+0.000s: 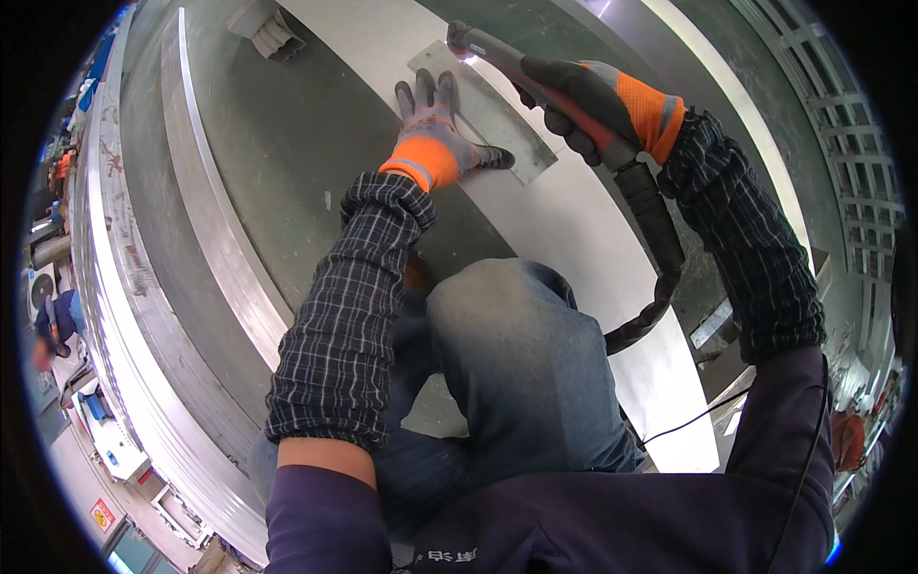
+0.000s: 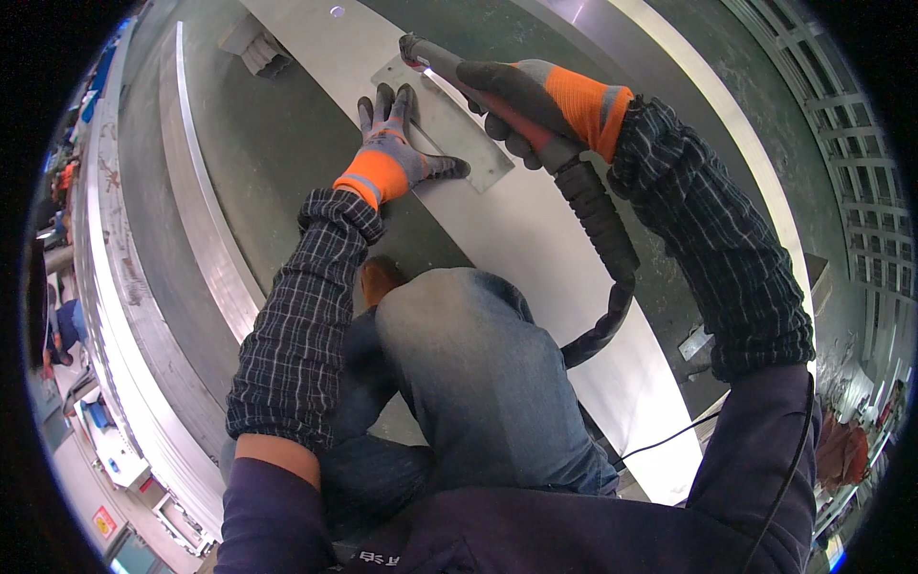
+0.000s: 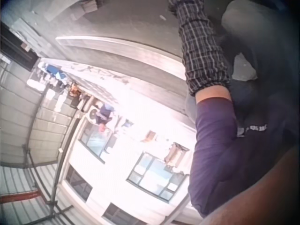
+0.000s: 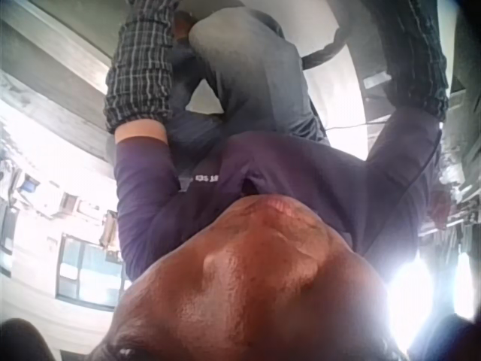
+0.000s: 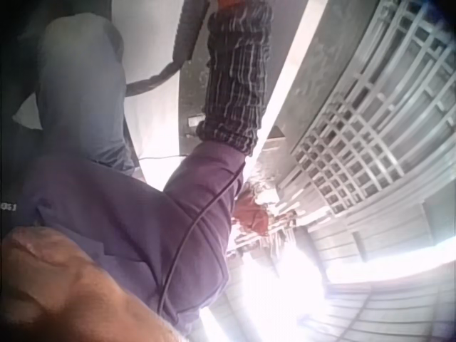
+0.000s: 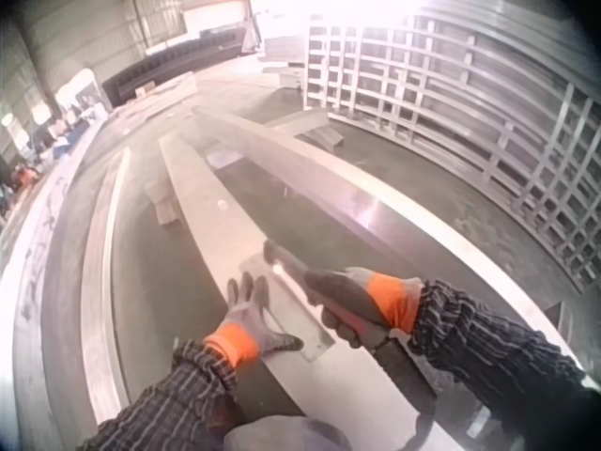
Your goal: The person sits on the floor and uses a handheld welding tool to attach small metal plates to a larger curved metal frame. They repeatedly position the plates and weld them in place, moving along the frame to complete multiple attachment points.
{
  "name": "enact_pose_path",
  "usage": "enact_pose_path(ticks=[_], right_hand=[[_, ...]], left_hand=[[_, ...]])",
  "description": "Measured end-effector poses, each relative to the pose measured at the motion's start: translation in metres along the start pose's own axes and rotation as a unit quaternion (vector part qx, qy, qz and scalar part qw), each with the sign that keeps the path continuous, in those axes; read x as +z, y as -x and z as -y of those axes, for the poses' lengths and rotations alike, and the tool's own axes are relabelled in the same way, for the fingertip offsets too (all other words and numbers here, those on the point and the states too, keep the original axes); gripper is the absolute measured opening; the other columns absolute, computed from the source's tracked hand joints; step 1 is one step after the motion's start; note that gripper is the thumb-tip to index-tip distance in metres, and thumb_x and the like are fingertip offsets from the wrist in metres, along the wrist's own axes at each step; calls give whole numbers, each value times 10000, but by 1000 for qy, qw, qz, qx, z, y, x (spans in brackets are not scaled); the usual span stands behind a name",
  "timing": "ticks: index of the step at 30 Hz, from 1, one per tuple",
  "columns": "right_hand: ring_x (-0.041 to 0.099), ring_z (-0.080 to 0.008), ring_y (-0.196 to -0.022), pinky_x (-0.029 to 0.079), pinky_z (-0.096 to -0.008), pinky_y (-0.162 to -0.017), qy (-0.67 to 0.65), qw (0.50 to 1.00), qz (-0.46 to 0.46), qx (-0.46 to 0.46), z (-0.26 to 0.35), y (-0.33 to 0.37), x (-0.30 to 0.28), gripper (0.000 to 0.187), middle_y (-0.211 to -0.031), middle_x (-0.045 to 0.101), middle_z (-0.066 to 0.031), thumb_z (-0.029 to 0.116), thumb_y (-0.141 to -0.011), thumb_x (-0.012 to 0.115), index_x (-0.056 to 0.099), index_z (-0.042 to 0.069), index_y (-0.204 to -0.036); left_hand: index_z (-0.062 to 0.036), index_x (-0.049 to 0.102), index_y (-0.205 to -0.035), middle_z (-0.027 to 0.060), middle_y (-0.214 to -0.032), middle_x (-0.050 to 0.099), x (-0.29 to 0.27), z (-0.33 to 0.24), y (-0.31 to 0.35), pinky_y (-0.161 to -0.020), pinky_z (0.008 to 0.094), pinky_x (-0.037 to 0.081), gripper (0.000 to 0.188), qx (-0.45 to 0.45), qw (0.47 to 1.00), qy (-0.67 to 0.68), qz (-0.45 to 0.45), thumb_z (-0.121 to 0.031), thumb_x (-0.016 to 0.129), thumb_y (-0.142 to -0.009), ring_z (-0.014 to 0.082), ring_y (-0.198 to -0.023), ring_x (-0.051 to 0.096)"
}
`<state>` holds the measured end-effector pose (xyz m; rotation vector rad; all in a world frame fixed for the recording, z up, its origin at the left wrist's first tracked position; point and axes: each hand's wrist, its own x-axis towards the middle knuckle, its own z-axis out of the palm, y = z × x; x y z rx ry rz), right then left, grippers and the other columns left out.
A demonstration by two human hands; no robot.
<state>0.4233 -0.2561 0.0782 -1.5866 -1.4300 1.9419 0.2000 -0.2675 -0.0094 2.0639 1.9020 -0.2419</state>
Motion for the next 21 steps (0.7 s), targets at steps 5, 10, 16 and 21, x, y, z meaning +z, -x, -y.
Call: enact_pose_path(ticks=[5, 10, 16, 21], right_hand=[[508, -68, -471, 479, -249, -424, -10, 1000, 0, -7, -4, 2, 1, 519, -669, 526, 26, 573, -1008, 500, 630, 81, -1112], [577, -124, -511, 523, -316, -443, -28, 999, 36, -3, -12, -4, -9, 642, -752, 597, -58, 623, -947, 576, 596, 5, -1118], [478, -68, -452, 454, -245, -413, -33, 999, 7, 15, -10, 10, 2, 477, -675, 515, 30, 533, -1024, 476, 623, 86, -1100], [562, -101, -522, 518, -276, -461, -45, 998, 49, -9, -11, 13, -14, 590, -729, 578, -21, 579, -981, 547, 600, 8, -1121]], left_hand=[[-49, 137, -1633, 260, -1683, 95, 1, 2, -2, -1282, 482, 157, 1474, 9, 1000, -2, -3, -753, 858, -557, 504, -1543, 29], [-44, 146, -1630, 265, -1681, 98, 3, 3, -3, -1281, 483, 163, 1477, 6, 1000, -7, -4, -743, 870, -549, 508, -1541, 32], [-52, 148, -1631, 261, -1682, 96, 1, 5, 0, -1281, 492, 166, 1487, -6, 1000, 18, -3, -727, 887, -531, 510, -1540, 20], [-56, 152, -1632, 257, -1683, 96, 4, 2, -1, -1282, 498, 158, 1496, 7, 999, 49, -10, -717, 899, -517, 509, -1541, 6]])
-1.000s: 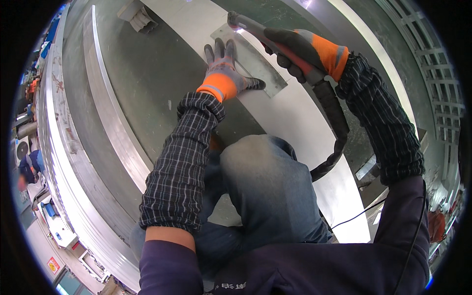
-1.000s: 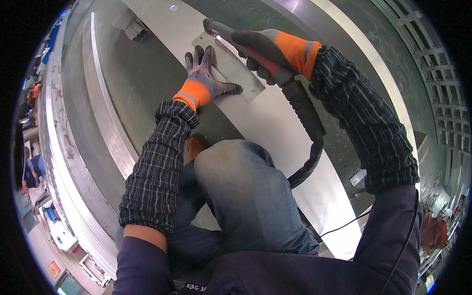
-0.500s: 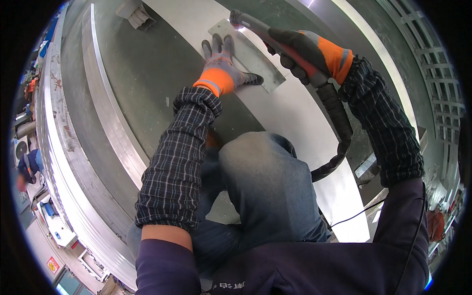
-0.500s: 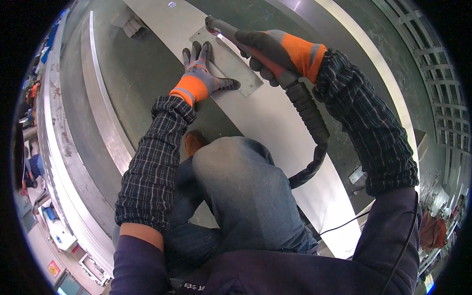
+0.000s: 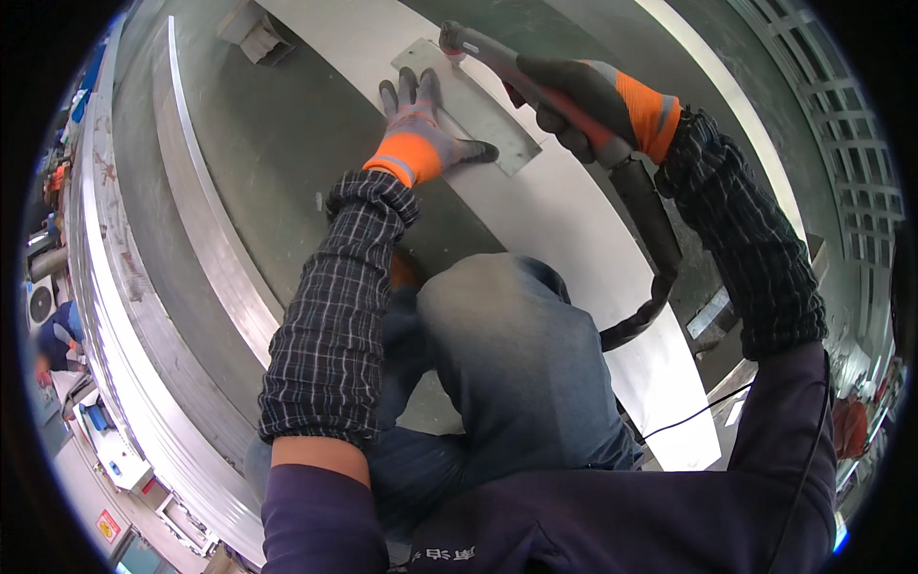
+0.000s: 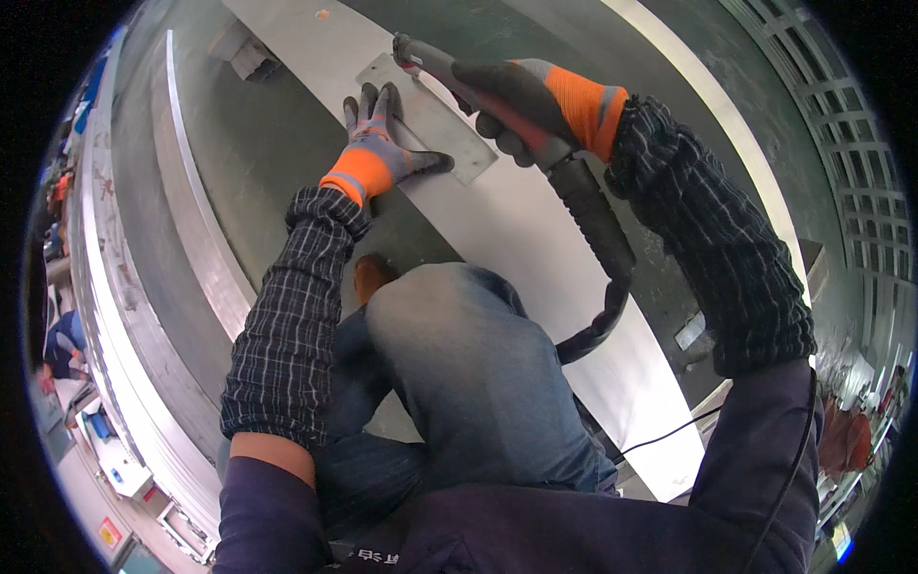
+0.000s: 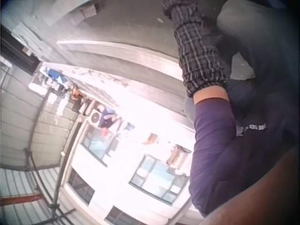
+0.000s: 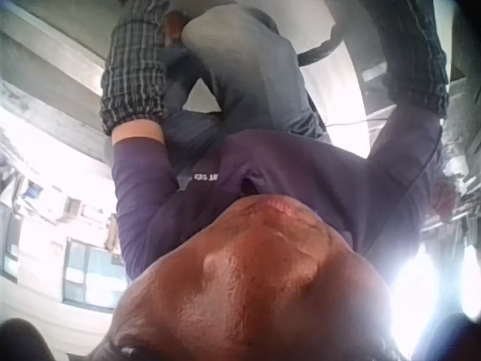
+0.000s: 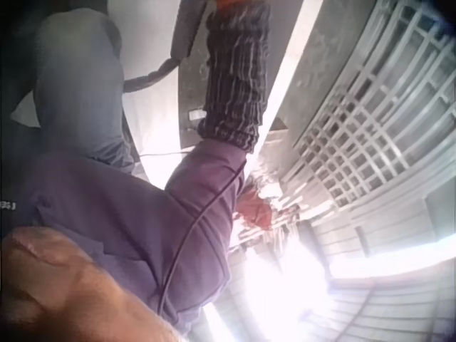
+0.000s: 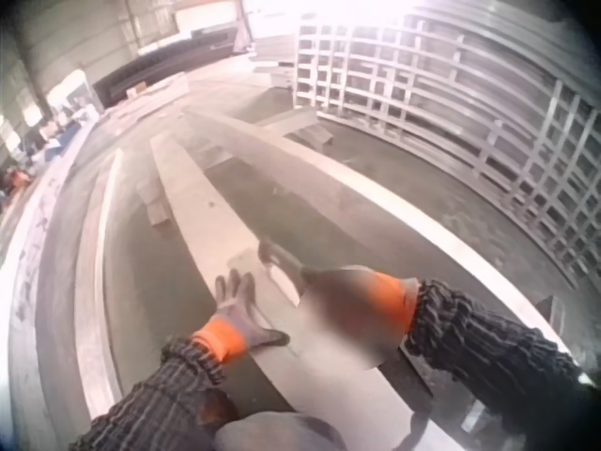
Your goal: The person sits on the floor and uses a handheld welding tool to attach small metal plates to a larger curved metal frame. They repeatedly position the plates and weld them in place, moving along the frame to complete multiple attachment points.
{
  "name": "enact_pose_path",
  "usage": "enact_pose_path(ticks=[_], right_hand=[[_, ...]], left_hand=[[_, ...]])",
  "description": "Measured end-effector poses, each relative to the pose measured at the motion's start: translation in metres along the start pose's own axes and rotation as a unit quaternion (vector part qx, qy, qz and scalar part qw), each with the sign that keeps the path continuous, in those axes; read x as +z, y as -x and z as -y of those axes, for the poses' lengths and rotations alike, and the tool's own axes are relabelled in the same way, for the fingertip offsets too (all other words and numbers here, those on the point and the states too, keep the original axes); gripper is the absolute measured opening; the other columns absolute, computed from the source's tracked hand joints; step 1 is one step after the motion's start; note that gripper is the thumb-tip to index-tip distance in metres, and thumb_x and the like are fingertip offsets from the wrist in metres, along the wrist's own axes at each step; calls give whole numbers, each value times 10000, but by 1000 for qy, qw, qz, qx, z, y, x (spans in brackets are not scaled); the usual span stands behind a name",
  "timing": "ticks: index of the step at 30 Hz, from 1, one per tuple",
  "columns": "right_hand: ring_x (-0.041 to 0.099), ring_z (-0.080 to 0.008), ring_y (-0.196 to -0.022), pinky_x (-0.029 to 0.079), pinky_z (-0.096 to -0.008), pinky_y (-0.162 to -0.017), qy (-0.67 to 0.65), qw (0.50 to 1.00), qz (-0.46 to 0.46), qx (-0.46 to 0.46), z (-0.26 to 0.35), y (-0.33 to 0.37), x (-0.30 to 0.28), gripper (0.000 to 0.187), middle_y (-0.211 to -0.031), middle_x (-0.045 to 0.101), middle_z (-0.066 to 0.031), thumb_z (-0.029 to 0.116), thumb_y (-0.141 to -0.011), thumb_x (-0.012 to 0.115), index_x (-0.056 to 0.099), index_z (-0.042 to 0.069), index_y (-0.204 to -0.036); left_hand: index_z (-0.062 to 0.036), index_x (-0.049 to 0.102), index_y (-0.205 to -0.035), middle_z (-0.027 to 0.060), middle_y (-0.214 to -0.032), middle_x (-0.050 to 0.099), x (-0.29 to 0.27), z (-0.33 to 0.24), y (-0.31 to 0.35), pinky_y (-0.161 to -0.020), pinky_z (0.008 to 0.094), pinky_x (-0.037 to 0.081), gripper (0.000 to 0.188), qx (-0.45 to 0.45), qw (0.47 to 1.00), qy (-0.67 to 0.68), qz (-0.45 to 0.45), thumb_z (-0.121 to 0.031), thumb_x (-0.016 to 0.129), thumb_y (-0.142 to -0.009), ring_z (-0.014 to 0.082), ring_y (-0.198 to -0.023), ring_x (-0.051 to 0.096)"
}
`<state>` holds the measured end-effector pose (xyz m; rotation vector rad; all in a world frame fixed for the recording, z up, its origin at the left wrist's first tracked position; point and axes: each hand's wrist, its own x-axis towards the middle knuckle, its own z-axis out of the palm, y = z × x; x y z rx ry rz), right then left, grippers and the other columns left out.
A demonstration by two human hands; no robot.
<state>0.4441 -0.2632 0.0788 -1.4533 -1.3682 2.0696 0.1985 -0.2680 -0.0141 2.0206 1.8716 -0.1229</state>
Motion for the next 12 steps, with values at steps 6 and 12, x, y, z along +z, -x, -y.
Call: enact_pose_path(ticks=[6, 12], right_hand=[[498, -84, -427, 440, -225, -379, -279, 959, 50, 19, -27, 42, -32, 535, -667, 569, -9, 524, -1051, 465, 581, 25, -1202], [540, -203, -370, 479, -353, -307, -536, 828, 141, 86, -95, 81, -42, 569, -623, 583, -100, 555, -1057, 421, 439, 170, -1475]], left_hand=[[-46, 150, -1631, 256, -1683, 100, 1, 4, 1, -1280, 508, 146, 1503, 0, 1000, 18, 2, -704, 907, -512, 514, -1539, 0], [-92, 174, -1636, 225, -1694, 103, 2, 2, 1, -1276, 511, 160, 1517, -7, 999, 33, -9, -697, 928, -468, 494, -1545, 9]])
